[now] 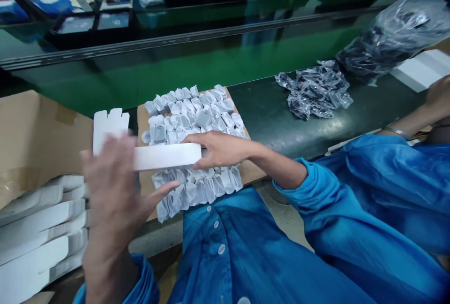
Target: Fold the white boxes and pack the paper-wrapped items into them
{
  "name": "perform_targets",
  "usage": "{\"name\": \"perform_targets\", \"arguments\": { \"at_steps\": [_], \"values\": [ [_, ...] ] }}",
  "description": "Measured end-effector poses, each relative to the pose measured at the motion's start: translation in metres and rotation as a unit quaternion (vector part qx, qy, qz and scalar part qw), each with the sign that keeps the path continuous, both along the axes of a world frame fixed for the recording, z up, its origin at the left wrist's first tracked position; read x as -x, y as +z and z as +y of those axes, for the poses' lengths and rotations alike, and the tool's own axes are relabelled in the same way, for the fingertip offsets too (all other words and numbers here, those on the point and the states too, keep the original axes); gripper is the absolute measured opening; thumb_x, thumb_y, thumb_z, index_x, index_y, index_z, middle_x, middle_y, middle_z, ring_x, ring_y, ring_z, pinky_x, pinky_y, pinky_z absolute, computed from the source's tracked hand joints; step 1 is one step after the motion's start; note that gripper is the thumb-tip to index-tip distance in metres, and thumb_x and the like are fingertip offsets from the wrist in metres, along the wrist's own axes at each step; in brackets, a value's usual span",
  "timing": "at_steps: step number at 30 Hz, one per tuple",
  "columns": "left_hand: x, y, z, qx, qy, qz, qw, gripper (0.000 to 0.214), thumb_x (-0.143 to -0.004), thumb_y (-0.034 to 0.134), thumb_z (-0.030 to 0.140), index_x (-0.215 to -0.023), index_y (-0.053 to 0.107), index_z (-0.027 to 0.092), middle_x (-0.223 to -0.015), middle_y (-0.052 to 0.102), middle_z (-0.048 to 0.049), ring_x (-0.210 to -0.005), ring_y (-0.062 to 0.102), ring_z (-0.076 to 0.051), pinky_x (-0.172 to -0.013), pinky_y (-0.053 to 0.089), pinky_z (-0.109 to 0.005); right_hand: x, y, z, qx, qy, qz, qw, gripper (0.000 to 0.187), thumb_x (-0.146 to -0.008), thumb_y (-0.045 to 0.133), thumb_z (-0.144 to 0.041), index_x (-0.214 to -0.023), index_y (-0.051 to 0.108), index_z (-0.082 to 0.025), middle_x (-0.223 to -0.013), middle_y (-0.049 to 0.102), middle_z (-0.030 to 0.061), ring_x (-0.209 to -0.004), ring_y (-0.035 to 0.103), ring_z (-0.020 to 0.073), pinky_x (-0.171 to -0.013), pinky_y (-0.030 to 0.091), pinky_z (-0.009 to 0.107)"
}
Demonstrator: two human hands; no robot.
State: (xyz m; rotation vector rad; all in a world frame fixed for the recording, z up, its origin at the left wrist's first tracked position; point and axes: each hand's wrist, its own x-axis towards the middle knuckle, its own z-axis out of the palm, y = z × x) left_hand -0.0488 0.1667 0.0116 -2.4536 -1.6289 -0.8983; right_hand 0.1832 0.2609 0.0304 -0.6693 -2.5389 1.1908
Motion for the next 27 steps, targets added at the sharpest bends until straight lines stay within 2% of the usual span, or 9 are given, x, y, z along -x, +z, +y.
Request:
{"name": "perform_targets", "arguments": {
  "at_steps": [3,6,8,11,14,18,20,22,27],
  "values": [
    [0.000,-0.006,0.011,-0.006,-0.019,0.149,0.989,0.062,-0.091,0.063,0.044,-0.147,0.042,0.026,-0.133,0.063,-0.0125,-0.122,0.061,-0.033,-0.106,0.045,-0.049,-0.009,0.012,0.040,-0.024,0.124,-0.004,0.992,0.031,-0.095,0.058,-0.028,-0.123,0.060,-0.015,-0.118,0.069,0.0073,-0.099,0.064,0.0167,-0.082,0.049,0.028],
    [0.002,-0.017,0.019,0.047,0.041,0.157,0.986,0.050,-0.094,0.055,0.048,-0.136,0.053,0.021,-0.113,0.070,-0.0129,-0.100,0.068,-0.030,-0.079,0.053,-0.037,-0.015,0.006,0.078,-0.160,0.016,-0.060,0.985,0.036,-0.094,0.053,-0.014,-0.129,0.060,-0.018,-0.139,0.059,0.0100,-0.119,0.056,0.0225,-0.096,0.046,0.036],
    [0.005,-0.022,0.021,0.085,0.077,0.154,0.981,0.054,-0.094,0.053,0.053,-0.136,0.052,0.019,-0.113,0.069,-0.0143,-0.100,0.067,-0.031,-0.074,0.053,-0.037,-0.018,-0.007,0.098,-0.236,-0.059,-0.152,0.958,0.046,-0.084,0.057,-0.004,-0.128,0.062,-0.017,-0.144,0.055,0.0125,-0.123,0.052,0.0291,-0.098,0.044,0.042],
    [0.006,-0.023,0.018,0.110,0.102,0.129,0.980,0.069,-0.092,0.054,0.057,-0.148,0.039,0.018,-0.122,0.065,-0.0161,-0.105,0.066,-0.033,-0.068,0.054,-0.035,-0.021,-0.028,0.112,-0.261,-0.054,-0.217,0.939,0.043,-0.081,0.057,-0.002,-0.121,0.066,-0.015,-0.132,0.064,0.0127,-0.117,0.054,0.0317,-0.096,0.044,0.044],
    [0.006,-0.022,0.014,0.114,0.102,0.126,0.980,0.071,-0.094,0.054,0.053,-0.155,0.026,0.029,-0.134,0.055,-0.0157,-0.109,0.065,-0.032,-0.061,0.055,-0.031,-0.027,-0.033,0.102,-0.271,-0.133,-0.164,0.939,0.043,-0.085,0.054,-0.007,-0.127,0.062,-0.011,-0.127,0.064,0.0159,-0.114,0.056,0.0313,-0.094,0.045,0.044],
    [0.007,-0.020,0.012,0.094,0.038,0.119,0.988,0.051,-0.097,0.052,0.034,-0.146,0.043,0.041,-0.144,0.042,-0.0108,-0.125,0.056,-0.032,-0.076,0.060,-0.036,-0.035,-0.015,0.056,-0.201,-0.250,0.027,0.947,0.045,-0.086,0.062,-0.017,-0.131,0.057,-0.012,-0.127,0.063,0.0139,-0.099,0.061,0.0226,-0.085,0.050,0.036],
    [0.006,-0.019,0.011,0.096,0.019,0.121,0.988,0.051,-0.096,0.051,0.028,-0.145,0.045,0.042,-0.147,0.040,-0.0101,-0.127,0.054,-0.031,-0.079,0.061,-0.037,-0.034,-0.001,0.028,-0.164,-0.216,0.094,0.958,0.042,-0.088,0.063,-0.021,-0.129,0.058,-0.016,-0.123,0.064,0.0098,-0.098,0.062,0.0201,-0.082,0.051,0.032],
    [0.003,-0.017,0.008,0.112,0.023,0.156,0.981,0.051,-0.096,0.050,0.025,-0.144,0.048,0.042,-0.146,0.042,-0.0102,-0.121,0.059,-0.031,-0.070,0.060,-0.033,-0.030,0.013,0.007,-0.159,-0.152,0.085,0.972,0.042,-0.089,0.064,-0.021,-0.130,0.057,-0.018,-0.123,0.065,0.0080,-0.101,0.062,0.0199,-0.081,0.050,0.031],
    [-0.001,-0.009,-0.006,0.099,-0.030,0.239,0.966,0.057,-0.090,0.052,0.011,-0.132,0.057,0.048,-0.150,0.042,-0.0063,-0.123,0.058,-0.030,-0.059,0.056,-0.025,-0.016,0.032,0.000,-0.203,-0.008,-0.120,0.972,0.031,-0.088,0.066,-0.018,-0.119,0.063,-0.013,-0.106,0.070,0.0096,-0.095,0.064,0.0233,-0.079,0.046,0.034]
  ]
}}
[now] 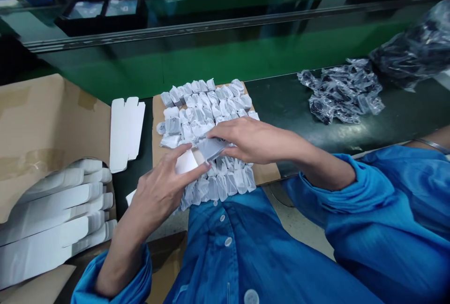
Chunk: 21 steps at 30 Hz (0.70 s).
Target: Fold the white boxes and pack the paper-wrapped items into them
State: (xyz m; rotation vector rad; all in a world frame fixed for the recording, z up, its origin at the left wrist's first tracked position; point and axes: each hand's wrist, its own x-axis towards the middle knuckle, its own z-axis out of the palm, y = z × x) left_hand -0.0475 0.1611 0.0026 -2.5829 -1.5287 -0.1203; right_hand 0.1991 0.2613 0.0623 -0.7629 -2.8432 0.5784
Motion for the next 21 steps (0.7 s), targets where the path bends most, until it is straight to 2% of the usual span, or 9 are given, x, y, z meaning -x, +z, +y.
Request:
{"name": "perform_targets", "arguments": {
  "at_steps": [3,5,7,12,15,18,21],
  "values": [
    [-0.002,0.002,-0.006,-0.011,-0.019,0.020,1.000,0.062,-0.085,0.053,0.005,-0.129,0.059,0.048,-0.149,0.042,-0.0068,-0.123,0.058,-0.030,-0.061,0.057,-0.027,0.008,0.003,0.001,-0.052,0.050,-0.081,0.994,0.022,-0.090,0.062,-0.014,-0.111,0.066,-0.012,-0.101,0.070,0.0114,-0.094,0.064,0.0248,-0.076,0.044,0.035],
    [-0.005,0.001,-0.008,-0.025,-0.017,0.031,0.999,0.064,-0.083,0.053,0.002,-0.128,0.059,0.047,-0.148,0.043,-0.0088,-0.119,0.060,-0.030,-0.060,0.058,-0.028,0.011,0.004,-0.001,-0.095,0.057,-0.089,0.990,0.021,-0.091,0.057,-0.010,-0.110,0.067,-0.010,-0.099,0.069,0.0127,-0.092,0.063,0.0249,-0.074,0.043,0.035],
    [-0.007,0.000,-0.011,-0.037,-0.017,0.040,0.998,0.065,-0.083,0.053,0.001,-0.129,0.058,0.047,-0.149,0.042,-0.0104,-0.118,0.060,-0.031,-0.059,0.058,-0.029,0.008,0.005,-0.002,-0.103,0.064,-0.069,0.990,0.024,-0.091,0.058,-0.010,-0.113,0.067,-0.010,-0.101,0.070,0.0131,-0.093,0.063,0.0251,-0.074,0.043,0.035],
    [-0.008,0.001,-0.018,-0.070,-0.041,0.033,0.996,0.067,-0.084,0.054,0.002,-0.134,0.054,0.048,-0.148,0.044,-0.0107,-0.117,0.060,-0.031,-0.063,0.060,-0.031,-0.013,0.011,0.019,0.043,0.113,-0.012,0.993,0.032,-0.089,0.068,-0.020,-0.121,0.066,-0.020,-0.111,0.072,0.0046,-0.093,0.064,0.0183,-0.077,0.045,0.030],
    [-0.008,0.005,-0.022,-0.077,-0.055,0.031,0.995,0.067,-0.085,0.052,0.002,-0.133,0.055,0.049,-0.148,0.047,-0.0081,-0.116,0.061,-0.030,-0.065,0.060,-0.031,-0.016,0.014,0.027,0.081,0.133,-0.015,0.988,0.029,-0.092,0.067,-0.024,-0.121,0.067,-0.021,-0.106,0.073,0.0019,-0.085,0.064,0.0149,-0.074,0.044,0.028],
    [-0.010,0.009,-0.024,-0.079,-0.068,0.033,0.994,0.065,-0.085,0.049,0.001,-0.130,0.057,0.048,-0.147,0.048,-0.0081,-0.116,0.062,-0.030,-0.064,0.059,-0.030,-0.006,0.013,0.016,0.036,0.120,-0.005,0.992,0.021,-0.090,0.067,-0.021,-0.111,0.070,-0.019,-0.101,0.072,0.0040,-0.091,0.065,0.0192,-0.078,0.045,0.031],
    [-0.013,0.011,-0.025,-0.088,-0.056,0.027,0.994,0.064,-0.085,0.047,0.000,-0.128,0.058,0.046,-0.146,0.049,-0.0094,-0.115,0.063,-0.030,-0.059,0.058,-0.028,0.009,0.003,-0.011,-0.064,0.072,0.000,0.995,0.022,-0.093,0.055,-0.012,-0.110,0.068,-0.015,-0.105,0.069,0.0102,-0.100,0.062,0.0244,-0.081,0.048,0.036]
  ]
}}
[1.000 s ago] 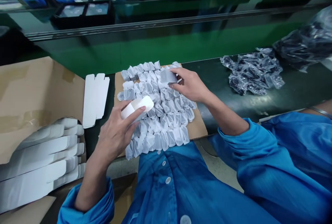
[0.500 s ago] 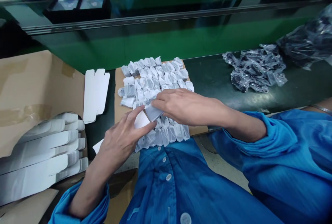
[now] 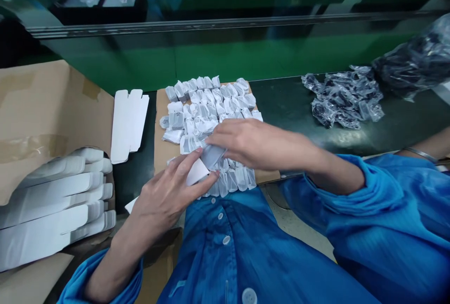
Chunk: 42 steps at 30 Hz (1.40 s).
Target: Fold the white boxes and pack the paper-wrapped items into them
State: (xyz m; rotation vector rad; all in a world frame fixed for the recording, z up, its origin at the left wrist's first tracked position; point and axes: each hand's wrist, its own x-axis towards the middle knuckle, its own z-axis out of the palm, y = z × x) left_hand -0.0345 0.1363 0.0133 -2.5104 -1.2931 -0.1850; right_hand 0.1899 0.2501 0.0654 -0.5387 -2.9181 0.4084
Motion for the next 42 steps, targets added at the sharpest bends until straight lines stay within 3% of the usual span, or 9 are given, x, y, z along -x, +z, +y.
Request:
{"name": "perform_targets", "arguments": {
  "at_steps": [5,10,15,19,22,27,34,37,42],
  "values": [
    [0.002,-0.005,0.000,-0.017,0.012,-0.013,1.000,0.071,-0.085,0.045,-0.002,-0.137,0.047,0.046,-0.144,0.049,-0.0110,-0.122,0.061,-0.028,-0.069,0.060,-0.028,0.007,-0.022,-0.031,-0.030,-0.065,0.052,0.996,0.036,-0.097,0.040,-0.011,-0.129,0.056,-0.011,-0.118,0.065,0.0166,-0.110,0.060,0.0273,-0.086,0.054,0.041],
    [-0.002,-0.016,0.000,-0.052,0.015,-0.064,0.996,0.058,-0.090,0.047,0.004,-0.139,0.045,0.035,-0.138,0.054,-0.0156,-0.106,0.069,-0.026,-0.075,0.062,-0.034,0.013,-0.028,-0.036,0.243,-0.042,0.143,0.958,0.058,-0.096,0.044,-0.013,-0.152,0.031,-0.017,-0.131,0.065,0.0090,-0.118,0.063,0.0195,-0.096,0.056,0.035],
    [-0.010,-0.007,0.015,-0.070,0.015,-0.118,0.990,0.052,-0.096,0.055,0.024,-0.144,0.038,0.033,-0.149,0.050,-0.0123,-0.116,0.066,-0.025,-0.078,0.063,-0.032,0.015,-0.024,-0.023,0.208,-0.165,0.249,0.931,0.056,-0.088,0.057,-0.013,-0.143,0.052,-0.021,-0.113,0.074,0.0079,-0.097,0.072,0.0229,-0.082,0.060,0.038],
    [0.029,-0.001,0.050,-0.085,0.208,-0.300,0.927,0.084,-0.087,0.065,0.052,-0.154,0.021,0.027,-0.156,0.042,-0.0152,-0.134,0.053,-0.030,-0.100,0.056,-0.045,-0.064,0.004,0.040,0.075,-0.315,0.327,0.888,0.044,-0.085,0.067,-0.034,-0.127,0.068,-0.025,-0.096,0.078,0.0031,-0.083,0.071,0.0212,-0.068,0.048,0.036],
    [0.071,-0.028,0.084,-0.038,0.361,-0.303,0.881,0.064,-0.088,0.067,0.045,-0.141,0.048,0.015,-0.137,0.059,-0.0227,-0.129,0.056,-0.041,-0.099,0.051,-0.062,-0.142,0.014,0.096,0.079,-0.407,0.215,0.884,0.035,-0.083,0.072,-0.027,-0.119,0.073,-0.029,-0.095,0.075,0.0051,-0.093,0.070,0.0227,-0.076,0.054,0.035],
    [0.104,-0.082,0.112,-0.015,0.418,-0.309,0.854,0.031,-0.095,0.059,0.038,-0.112,0.064,0.012,-0.115,0.068,-0.0108,-0.112,0.066,-0.025,-0.093,0.056,-0.048,-0.192,-0.025,0.136,0.142,-0.438,-0.036,0.887,0.026,-0.072,0.076,-0.005,-0.093,0.080,-0.021,-0.082,0.076,0.0109,-0.070,0.070,0.0186,-0.063,0.049,0.031],
    [0.085,-0.052,0.089,-0.077,0.417,-0.318,0.848,0.044,-0.104,0.036,0.039,-0.121,0.064,0.010,-0.122,0.069,-0.0152,-0.118,0.065,-0.031,-0.098,0.053,-0.054,-0.108,-0.058,0.079,0.006,-0.414,0.097,0.905,0.035,-0.086,0.068,-0.033,-0.115,0.072,-0.015,-0.122,0.068,0.0236,-0.106,0.065,0.0309,-0.079,0.049,0.042],
    [0.023,-0.045,0.070,-0.109,0.339,-0.321,0.878,0.047,-0.104,0.034,0.033,-0.141,0.052,0.010,-0.146,0.055,-0.0193,-0.135,0.053,-0.033,-0.109,0.047,-0.053,-0.025,-0.061,0.028,0.171,-0.271,0.230,0.919,0.057,-0.094,0.056,-0.045,-0.145,0.045,-0.022,-0.129,0.066,0.0132,-0.098,0.069,0.0207,-0.075,0.055,0.033],
    [-0.035,-0.025,0.006,-0.085,0.074,-0.330,0.937,0.073,-0.089,0.065,0.048,-0.151,0.041,0.019,-0.152,0.049,-0.0150,-0.142,0.045,-0.030,-0.119,0.037,-0.048,0.044,-0.054,0.008,0.320,-0.173,0.374,0.853,0.032,-0.096,0.050,-0.038,-0.107,0.062,-0.011,-0.103,0.070,0.0092,-0.090,0.065,0.0190,-0.082,0.052,0.032]
  ]
}}
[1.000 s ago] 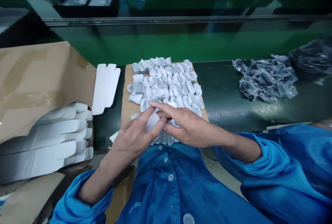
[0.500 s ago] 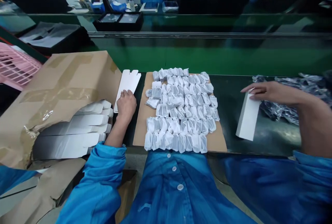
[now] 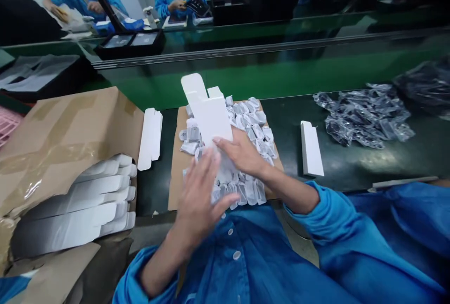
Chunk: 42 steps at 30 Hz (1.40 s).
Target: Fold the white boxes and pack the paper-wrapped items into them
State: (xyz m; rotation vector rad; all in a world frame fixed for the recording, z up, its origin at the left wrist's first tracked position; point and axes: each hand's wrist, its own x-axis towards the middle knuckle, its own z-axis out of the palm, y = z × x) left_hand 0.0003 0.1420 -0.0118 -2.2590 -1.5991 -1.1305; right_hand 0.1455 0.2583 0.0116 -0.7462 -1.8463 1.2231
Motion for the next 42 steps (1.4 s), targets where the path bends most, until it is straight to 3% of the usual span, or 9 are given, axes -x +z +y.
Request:
{"name": "perform_targets", "arguments": {
  "at_steps": [3,6,9,13,22,30,34,37,42],
  "values": [
    [0.028,0.029,-0.015,0.017,0.041,-0.191,0.981,0.087,-0.084,0.069,0.055,-0.156,0.030,0.027,-0.156,0.044,-0.0118,-0.140,0.048,-0.030,-0.111,0.046,-0.046,-0.025,0.020,0.015,-0.024,0.239,-0.140,0.961,0.024,-0.089,0.063,-0.034,-0.096,0.064,-0.011,-0.091,0.069,0.0036,-0.077,0.061,0.0141,-0.069,0.047,0.024],
    [0.057,0.047,-0.006,0.237,-0.009,-0.259,0.936,0.054,-0.084,0.069,0.050,-0.131,0.064,0.025,-0.113,0.075,-0.0073,-0.096,0.073,-0.024,-0.077,0.061,-0.032,-0.047,0.037,0.017,-0.074,0.379,-0.267,0.883,0.024,-0.094,0.061,-0.034,-0.098,0.066,-0.012,-0.086,0.069,0.0032,-0.070,0.059,0.0126,-0.063,0.043,0.022],
    [0.065,0.042,0.007,0.314,0.014,-0.295,0.902,0.024,-0.083,0.071,0.043,-0.089,0.078,0.020,-0.079,0.075,-0.0025,-0.070,0.070,-0.018,-0.057,0.055,-0.024,-0.048,0.037,-0.006,-0.223,0.208,-0.373,0.876,0.045,-0.095,0.061,-0.042,-0.127,0.058,-0.011,-0.103,0.070,0.0111,-0.083,0.063,0.0213,-0.068,0.046,0.030],
    [0.062,0.025,0.011,0.311,0.018,-0.405,0.860,0.021,-0.077,0.077,0.037,-0.087,0.074,0.020,-0.075,0.073,0.0004,-0.062,0.065,-0.013,-0.051,0.049,-0.018,-0.041,0.022,-0.040,-0.438,0.041,-0.406,0.801,0.085,-0.086,0.071,-0.047,-0.147,0.036,0.000,-0.124,0.062,0.0235,-0.103,0.061,0.0346,-0.081,0.050,0.045],
    [0.057,0.028,0.016,0.242,0.048,-0.284,0.927,0.010,-0.077,0.067,0.025,-0.083,0.073,0.020,-0.081,0.074,-0.0005,-0.072,0.067,-0.013,-0.058,0.051,-0.019,-0.035,0.007,-0.047,-0.520,-0.013,-0.369,0.770,0.043,-0.097,0.050,-0.019,-0.136,0.048,0.002,-0.117,0.066,0.0212,-0.101,0.063,0.0312,-0.080,0.053,0.043],
    [0.050,0.026,0.004,0.128,0.012,-0.428,0.894,0.035,-0.090,0.062,0.038,-0.122,0.062,0.025,-0.085,0.073,-0.0005,-0.065,0.070,-0.016,-0.058,0.059,-0.029,-0.036,0.005,-0.038,-0.446,-0.115,-0.360,0.811,0.037,-0.100,0.045,-0.021,-0.135,0.053,-0.010,-0.120,0.069,0.0172,-0.101,0.066,0.0281,-0.083,0.056,0.042],
    [0.002,0.013,-0.006,-0.022,-0.010,-0.438,0.899,0.059,-0.090,0.059,0.056,-0.139,0.045,0.025,-0.127,0.064,-0.0118,-0.110,0.069,-0.026,-0.087,0.060,-0.041,-0.025,-0.002,-0.040,-0.396,-0.214,-0.320,0.834,0.043,-0.100,0.047,-0.029,-0.140,0.049,-0.012,-0.127,0.066,0.0199,-0.108,0.065,0.0325,-0.087,0.055,0.048],
    [-0.022,0.000,0.003,0.011,0.014,-0.439,0.898,0.080,-0.085,0.066,0.057,-0.147,0.026,0.025,-0.141,0.052,-0.0173,-0.122,0.061,-0.029,-0.093,0.057,-0.041,-0.015,-0.010,-0.059,-0.400,-0.105,-0.277,0.867,0.049,-0.100,0.044,-0.026,-0.146,0.041,-0.009,-0.136,0.059,0.0241,-0.117,0.061,0.0359,-0.091,0.055,0.052],
    [-0.007,-0.003,0.017,0.021,0.113,-0.358,0.926,0.063,-0.078,0.072,0.050,-0.128,0.050,0.019,-0.125,0.058,-0.0101,-0.108,0.062,-0.025,-0.092,0.053,-0.038,-0.019,0.007,-0.064,-0.264,0.023,-0.147,0.953,0.071,-0.091,0.065,-0.047,-0.148,0.040,-0.013,-0.138,0.057,0.0189,-0.124,0.058,0.0294,-0.100,0.054,0.044]
  ]
}}
